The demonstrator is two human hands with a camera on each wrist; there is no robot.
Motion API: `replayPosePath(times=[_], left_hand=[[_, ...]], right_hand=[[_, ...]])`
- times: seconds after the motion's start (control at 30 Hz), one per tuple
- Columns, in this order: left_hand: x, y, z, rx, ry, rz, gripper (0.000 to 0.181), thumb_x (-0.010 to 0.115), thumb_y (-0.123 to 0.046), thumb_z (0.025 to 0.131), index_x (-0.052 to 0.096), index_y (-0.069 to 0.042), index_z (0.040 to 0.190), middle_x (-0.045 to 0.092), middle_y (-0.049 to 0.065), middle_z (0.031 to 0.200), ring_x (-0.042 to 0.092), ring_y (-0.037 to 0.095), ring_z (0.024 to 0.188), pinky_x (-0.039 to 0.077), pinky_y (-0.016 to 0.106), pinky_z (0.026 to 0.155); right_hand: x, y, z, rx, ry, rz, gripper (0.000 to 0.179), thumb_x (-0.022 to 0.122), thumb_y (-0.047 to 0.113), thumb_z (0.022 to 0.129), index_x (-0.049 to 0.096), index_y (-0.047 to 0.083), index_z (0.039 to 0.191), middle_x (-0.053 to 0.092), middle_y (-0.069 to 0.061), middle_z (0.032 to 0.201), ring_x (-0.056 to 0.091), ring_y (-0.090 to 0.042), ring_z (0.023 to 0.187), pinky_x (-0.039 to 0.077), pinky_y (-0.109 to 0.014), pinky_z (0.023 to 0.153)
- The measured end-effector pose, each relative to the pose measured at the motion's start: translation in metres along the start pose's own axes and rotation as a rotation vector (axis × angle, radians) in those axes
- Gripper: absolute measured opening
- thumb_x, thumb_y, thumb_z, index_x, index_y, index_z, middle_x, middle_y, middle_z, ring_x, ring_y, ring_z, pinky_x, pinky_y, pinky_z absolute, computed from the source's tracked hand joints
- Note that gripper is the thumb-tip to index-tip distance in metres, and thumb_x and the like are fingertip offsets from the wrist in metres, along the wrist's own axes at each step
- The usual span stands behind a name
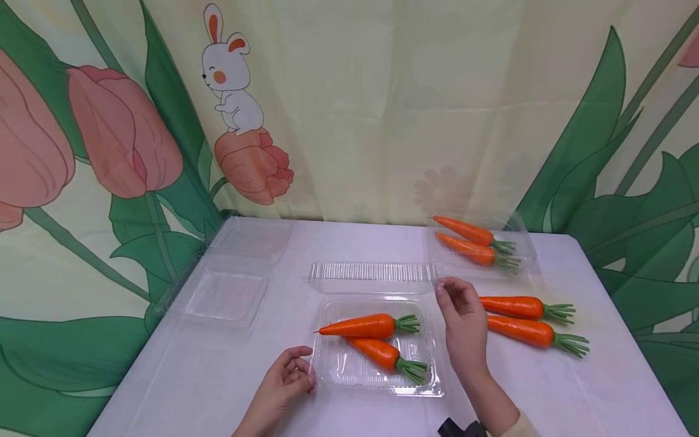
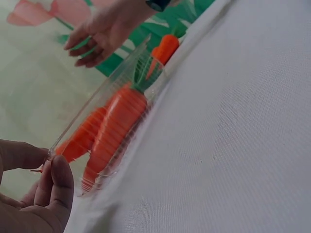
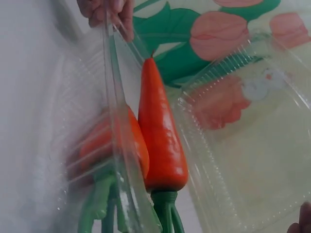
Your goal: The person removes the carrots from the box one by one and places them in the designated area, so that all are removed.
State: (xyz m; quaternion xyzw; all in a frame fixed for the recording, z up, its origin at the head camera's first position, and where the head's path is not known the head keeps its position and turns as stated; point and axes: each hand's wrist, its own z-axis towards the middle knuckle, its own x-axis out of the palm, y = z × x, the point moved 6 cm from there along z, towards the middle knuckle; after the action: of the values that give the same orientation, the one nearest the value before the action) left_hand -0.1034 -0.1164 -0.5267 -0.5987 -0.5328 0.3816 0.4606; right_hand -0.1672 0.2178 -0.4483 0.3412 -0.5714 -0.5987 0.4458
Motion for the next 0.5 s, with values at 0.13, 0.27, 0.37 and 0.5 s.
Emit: replayPosePath(times=[0.13, 0.27, 0.37, 0.5], left_hand=[[-0.002, 0.000, 0.000, -0.014, -0.006, 0.005, 0.057, 0.072, -0.002, 0.090, 0.046, 0.005, 0.140, 0.061, 0.004, 0.094, 0.063, 0.016, 0.078, 0.059, 0.023, 0.078], [-0.004, 0.002, 0.000, -0.029, -0.016, -0.003, 0.057, 0.073, -0.003, 0.091, 0.046, 0.004, 0.141, 0.061, 0.005, 0.095, 0.064, 0.018, 0.080, 0.059, 0.022, 0.079], [-0.005, 0.004, 0.000, -0.038, -0.025, -0.005, 0.057, 0.073, -0.004, 0.091, 0.047, 0.003, 0.141, 0.061, 0.005, 0.096, 0.065, 0.018, 0.082, 0.059, 0.023, 0.080], [-0.007, 0.002, -0.001, -0.027, -0.022, -0.009, 0.056, 0.073, -0.004, 0.091, 0.047, 0.004, 0.141, 0.060, 0.005, 0.096, 0.066, 0.017, 0.083, 0.059, 0.023, 0.081]], right_hand=[[0.007, -0.005, 0.014, 0.028, 0.046, 0.040, 0.030, 0.064, 0.015, 0.103, 0.058, -0.002, 0.126, 0.064, -0.001, 0.114, 0.061, -0.015, 0.111, 0.050, -0.011, 0.097], [0.011, -0.015, 0.023, 0.069, 0.085, 0.085, 0.036, 0.065, 0.018, 0.102, 0.057, -0.003, 0.130, 0.062, -0.001, 0.116, 0.059, -0.016, 0.109, 0.051, -0.013, 0.097], [0.012, -0.023, 0.026, 0.096, 0.121, 0.107, 0.037, 0.063, 0.020, 0.104, 0.057, 0.001, 0.135, 0.061, -0.001, 0.121, 0.060, -0.015, 0.113, 0.051, -0.013, 0.098], [0.012, -0.027, 0.029, 0.105, 0.196, 0.137, 0.041, 0.056, 0.019, 0.108, 0.053, 0.002, 0.144, 0.062, 0.003, 0.129, 0.060, -0.010, 0.120, 0.049, -0.013, 0.101]])
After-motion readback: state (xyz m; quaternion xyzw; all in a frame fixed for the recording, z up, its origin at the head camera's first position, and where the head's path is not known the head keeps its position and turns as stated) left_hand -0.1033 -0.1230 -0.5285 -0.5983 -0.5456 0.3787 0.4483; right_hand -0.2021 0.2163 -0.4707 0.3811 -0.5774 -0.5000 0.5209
